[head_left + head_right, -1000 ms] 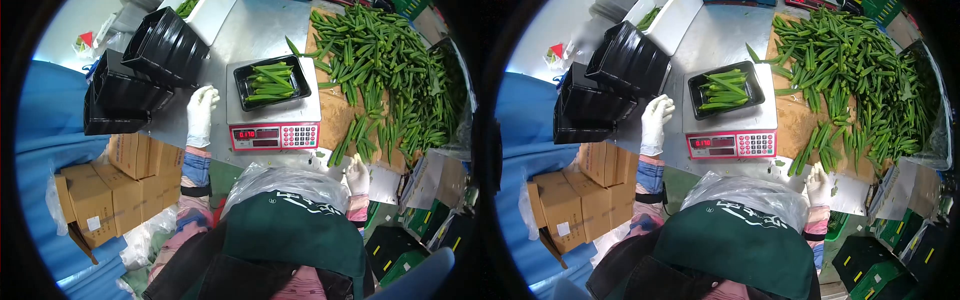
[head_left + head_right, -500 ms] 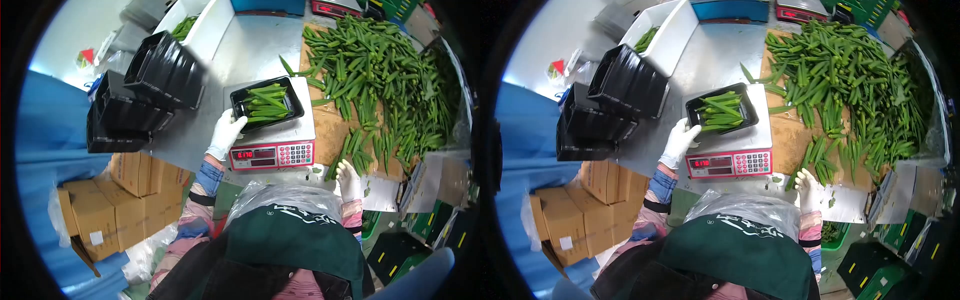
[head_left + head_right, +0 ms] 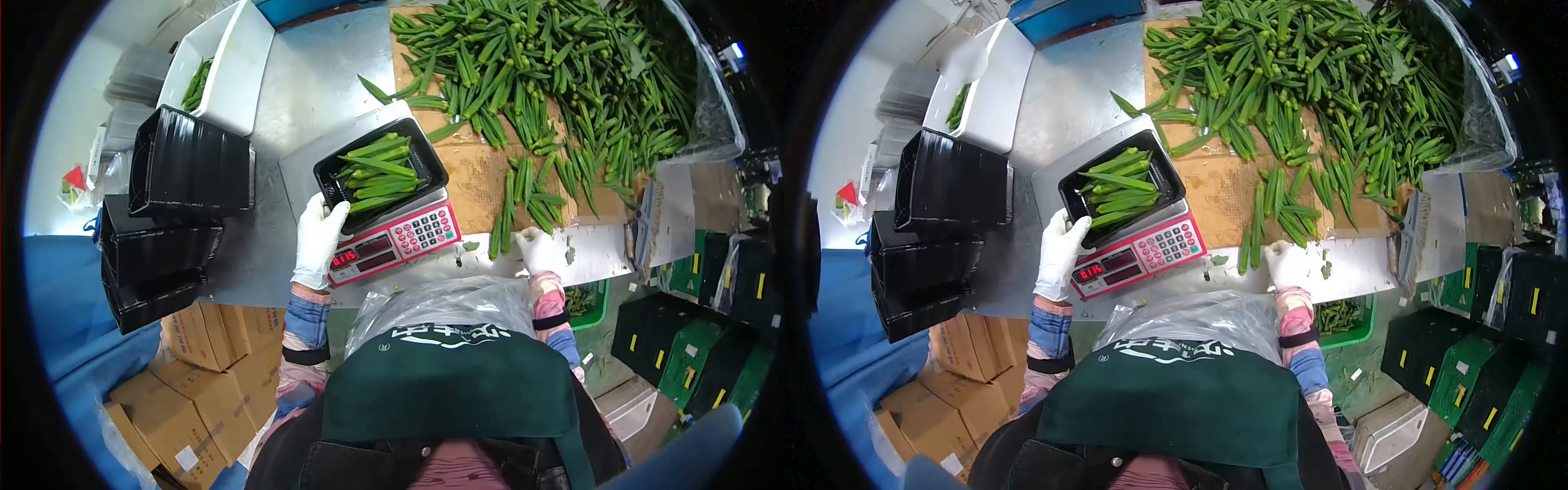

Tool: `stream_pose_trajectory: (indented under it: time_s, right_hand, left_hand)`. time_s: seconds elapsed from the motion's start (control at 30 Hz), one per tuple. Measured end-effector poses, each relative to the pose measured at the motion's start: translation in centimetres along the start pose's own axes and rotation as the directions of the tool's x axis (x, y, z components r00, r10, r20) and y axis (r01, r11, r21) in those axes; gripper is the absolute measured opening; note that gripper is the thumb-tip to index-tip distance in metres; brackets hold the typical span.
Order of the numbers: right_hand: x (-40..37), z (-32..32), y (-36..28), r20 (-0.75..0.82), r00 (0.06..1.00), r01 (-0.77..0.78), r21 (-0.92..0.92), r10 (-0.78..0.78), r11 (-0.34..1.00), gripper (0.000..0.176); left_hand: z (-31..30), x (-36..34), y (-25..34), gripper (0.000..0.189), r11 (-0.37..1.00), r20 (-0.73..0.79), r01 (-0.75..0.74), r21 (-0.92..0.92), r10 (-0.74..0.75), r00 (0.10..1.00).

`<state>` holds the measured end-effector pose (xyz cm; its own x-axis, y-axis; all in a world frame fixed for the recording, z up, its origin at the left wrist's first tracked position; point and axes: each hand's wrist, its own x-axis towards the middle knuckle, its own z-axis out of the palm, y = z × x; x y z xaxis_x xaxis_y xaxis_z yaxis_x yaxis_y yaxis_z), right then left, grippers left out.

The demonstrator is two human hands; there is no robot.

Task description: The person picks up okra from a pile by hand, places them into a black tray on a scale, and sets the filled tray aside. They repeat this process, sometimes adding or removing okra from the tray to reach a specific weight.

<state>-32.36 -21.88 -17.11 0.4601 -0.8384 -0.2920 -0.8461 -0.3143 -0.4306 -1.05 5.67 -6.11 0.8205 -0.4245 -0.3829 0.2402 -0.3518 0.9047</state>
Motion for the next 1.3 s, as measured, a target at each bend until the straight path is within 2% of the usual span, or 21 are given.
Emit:
stream_pose_trajectory:
  time_s: [0.13, 0.17, 0.27, 0.33, 0.37, 0.43, 0.47, 0.57, 0.63, 0.67, 0.73, 0.8, 0.83, 0.93, 1.07, 1.17, 1.2, 1.23, 1.3]
  right_hand:
    - [-1.0, -1.6, -3.3, 0.179, 0.98, 0.103, -0.114, -0.082, 0.988, 0.025]
    - [-1.0, 0.1, -2.6, 0.174, 0.983, 0.08, -0.077, -0.065, 0.994, 0.03]
    - [-1.9, 2.9, -1.7, 0.021, 0.939, 0.335, -0.296, -0.344, 0.895, 0.036]
    - [-1.8, 4.1, -1.5, 0.035, 0.937, 0.338, -0.336, -0.347, 0.879, 0.039]
    - [-1.7, 4.5, -1.3, 0.057, 0.936, 0.346, -0.348, -0.348, 0.871, 0.039]
    - [-1.5, 4.5, -1.8, 0.078, 0.931, 0.361, -0.36, -0.358, 0.86, 0.038]
    - [-1.1, 4.4, -2.0, 0.105, 0.944, 0.329, -0.39, -0.314, 0.86, 0.035]
    - [-0.1, 1.4, -4.7, -0.03, 0.984, 0.163, -0.219, -0.174, 0.962, 0.026]
    - [-0.2, -1.6, -8.7, -0.097, 0.959, 0.253, -0.125, -0.265, 0.959, 0.025]
    - [-0.4, -2.8, -10.7, -0.135, 0.944, 0.292, -0.077, -0.3, 0.953, 0.025]
    - [-1.0, -4.5, -14.9, -0.304, 0.737, 0.619, -0.053, -0.603, 0.783, 0.022]
    - [-1.7, -5.3, -18.7, -0.318, 0.641, 0.725, -0.049, -0.698, 0.688, 0.02]
    - [-1.9, -5.2, -19.8, -0.297, 0.629, 0.748, -0.02, -0.719, 0.663, 0.02]
    - [-2.3, -4.2, -20.4, -0.266, 0.633, 0.758, 0.022, -0.727, 0.651, 0.023]
    - [-2.9, -2.6, -16.1, -0.215, 0.735, 0.672, 0.098, -0.643, 0.734, 0.014]
    - [-3.5, -2.3, -11.8, -0.108, 0.859, 0.512, 0.228, -0.501, 0.828, 0.015]
    - [-3.7, -2.6, -10.4, -0.031, 0.91, 0.407, 0.252, -0.413, 0.878, 0.013]
    - [-3.6, -1.7, -8.5, -0.026, 0.933, 0.345, 0.341, -0.358, 0.874, 0.014]
    - [-3.2, -0.6, -4.9, -0.121, 0.889, 0.455, 0.342, -0.442, 0.822, 0.015]
  left_hand:
    - [-0.1, 0.2, -0.9, 0.03, 0.999, -0.024, -0.041, -0.001, 0.041, 0.999]
    - [-0.1, 0.2, -1.1, 0.03, 0.999, -0.023, -0.033, -0.029, 0.032, 0.999]
    - [0.3, -0.3, -1.2, 0.031, 0.997, -0.02, -0.035, -0.063, 0.034, 0.999]
    - [0.2, -0.3, -0.9, 0.031, 0.997, -0.026, -0.081, -0.018, 0.081, 0.996]
    - [0.2, -0.8, -0.7, 0.032, 0.996, -0.014, -0.038, -0.08, 0.037, 0.999]
    - [0.2, -1.0, -0.7, 0.035, 0.994, -0.007, -0.047, -0.101, 0.047, 0.999]
    - [0.2, -1.2, -0.6, 0.036, 0.993, -0.004, -0.034, -0.111, 0.034, 0.999]
    - [0.1, -1.5, -0.4, 0.038, 0.996, -0.015, 0.007, -0.085, -0.008, 1.0]
    - [0.2, -1.9, -0.4, 0.037, 0.997, -0.025, 0.021, -0.074, -0.023, 0.999]
    - [0.5, -2.1, -0.4, 0.036, 0.998, -0.028, 0.011, -0.061, -0.012, 1.0]
    - [0.5, -2.0, -0.5, 0.034, 1.0, -0.023, 0.026, -0.003, -0.026, 0.999]
    - [0.4, -1.7, -0.7, 0.032, 0.994, -0.014, 0.08, 0.081, -0.079, 0.997]
    - [0.5, -1.9, -0.4, 0.03, 0.996, -0.013, 0.076, 0.04, -0.076, 0.997]
    - [0.3, -2.4, 0.2, 0.028, 0.992, 0.014, 0.128, -0.008, -0.128, 0.992]
    - [0.2, -2.1, -0.1, 0.031, 0.983, 0.092, 0.181, -0.038, -0.176, 0.98]
    - [0.2, -1.3, 0.4, 0.033, 0.976, 0.087, 0.188, -0.109, -0.179, 0.98]
    - [0.1, -0.8, 0.9, 0.033, 0.972, 0.089, 0.188, -0.143, -0.176, 0.98]
    - [-0.7, -0.1, 1.5, 0.031, 0.968, 0.135, 0.193, -0.162, -0.172, 0.976]
    - [-1.7, 2.5, 2.2, 0.033, 0.978, 0.159, 0.154, -0.141, -0.131, 0.978]
